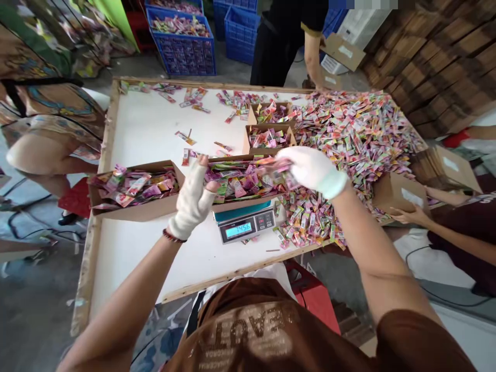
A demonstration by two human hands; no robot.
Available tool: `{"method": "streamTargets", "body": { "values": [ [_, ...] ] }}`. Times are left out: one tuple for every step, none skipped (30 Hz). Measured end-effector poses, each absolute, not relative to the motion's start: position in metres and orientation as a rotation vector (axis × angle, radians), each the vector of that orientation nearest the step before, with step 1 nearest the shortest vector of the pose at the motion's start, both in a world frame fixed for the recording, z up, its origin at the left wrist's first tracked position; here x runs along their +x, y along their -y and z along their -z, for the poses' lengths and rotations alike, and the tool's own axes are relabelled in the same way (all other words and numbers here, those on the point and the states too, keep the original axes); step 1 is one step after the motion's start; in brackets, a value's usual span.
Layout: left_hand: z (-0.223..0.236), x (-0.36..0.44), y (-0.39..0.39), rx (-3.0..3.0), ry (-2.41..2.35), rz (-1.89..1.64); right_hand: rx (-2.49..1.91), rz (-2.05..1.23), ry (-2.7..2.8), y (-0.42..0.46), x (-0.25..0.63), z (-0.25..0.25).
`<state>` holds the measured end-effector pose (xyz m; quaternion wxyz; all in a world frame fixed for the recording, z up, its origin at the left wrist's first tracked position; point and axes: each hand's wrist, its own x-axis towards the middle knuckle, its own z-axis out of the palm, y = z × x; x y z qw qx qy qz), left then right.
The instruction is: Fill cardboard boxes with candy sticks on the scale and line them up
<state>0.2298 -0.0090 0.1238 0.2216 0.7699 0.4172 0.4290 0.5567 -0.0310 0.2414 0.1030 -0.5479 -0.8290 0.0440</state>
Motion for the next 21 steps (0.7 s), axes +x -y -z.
{"method": "streamTargets", "body": {
  "values": [
    [-0.122, 0.238, 0.004, 2.211, -1.120, -1.168, -1.599, -0.143, 2.577, 0.016, 0.530, -0.232],
    [-0.119, 0.244, 0.001, 2.266, -1.105, -1.148, -1.640, -0.167, 2.691, 0.002, 0.506, -0.217],
    [-0.116, 0.249, -0.001, 2.291, -1.110, -1.126, -1.717, -0.234, 2.805, -0.012, 0.485, -0.198],
    [-0.113, 0.253, -0.002, 2.290, -1.130, -1.104, -1.813, -0.364, 2.906, -0.024, 0.467, -0.178],
    [-0.112, 0.255, -0.003, 2.274, -1.151, -1.080, -1.879, -0.456, 2.933, -0.033, 0.453, -0.160],
    [-0.112, 0.256, -0.003, 2.255, -1.163, -1.057, -1.915, -0.528, 2.946, -0.041, 0.443, -0.146],
    [-0.113, 0.255, -0.004, 2.239, -1.166, -1.040, -1.928, -0.578, 2.939, -0.046, 0.437, -0.138],
    [-0.115, 0.254, -0.006, 2.230, -1.161, -1.030, -1.919, -0.599, 2.922, -0.049, 0.435, -0.134],
    [-0.118, 0.253, -0.008, 2.227, -1.153, -1.025, -1.896, -0.607, 2.905, -0.050, 0.436, -0.137],
    [-0.122, 0.251, -0.010, 2.230, -1.145, -1.024, -1.864, -0.613, 2.883, -0.049, 0.440, -0.144],
    [-0.127, 0.250, -0.012, 2.233, -1.136, -1.028, -1.825, -0.614, 2.857, -0.045, 0.447, -0.154],
    [-0.131, 0.248, -0.014, 2.232, -1.128, -1.033, -1.783, -0.607, 2.838, -0.039, 0.457, -0.165],
    [-0.134, 0.245, -0.014, 2.230, -1.121, -1.038, -1.722, -0.595, 2.805, -0.031, 0.469, -0.175],
    [-0.137, 0.242, -0.013, 2.225, -1.115, -1.045, -1.644, -0.586, 2.731, -0.021, 0.484, -0.183],
    [-0.138, 0.238, -0.010, 2.219, -1.114, -1.052, -1.566, -0.588, 2.604, -0.010, 0.502, -0.187],
    [-0.138, 0.232, -0.005, 2.208, -1.119, -1.067, -1.503, -0.595, 2.431, 0.002, 0.522, -0.186],
    [-0.137, 0.225, 0.001, 2.190, -1.131, -1.093, -1.468, -0.609, 2.195, 0.015, 0.542, -0.180],
    [-0.134, 0.217, 0.009, 2.160, -1.150, -1.121, -1.496, -0.618, 1.949, 0.028, 0.563, -0.168],
    [-0.130, 0.208, 0.018, 2.114, -1.179, -1.147, -1.601, -0.607, 1.729, 0.042, 0.583, -0.151],
    [-0.124, 0.198, 0.027, 2.050, -1.222, -1.162, -1.777, -0.589, 1.537, 0.056, 0.600, -0.130],
    [-0.118, 0.188, 0.038, 1.976, -1.278, -1.158, -2.009, -0.568, 1.380, 0.070, 0.613, -0.106]
  ]
}}
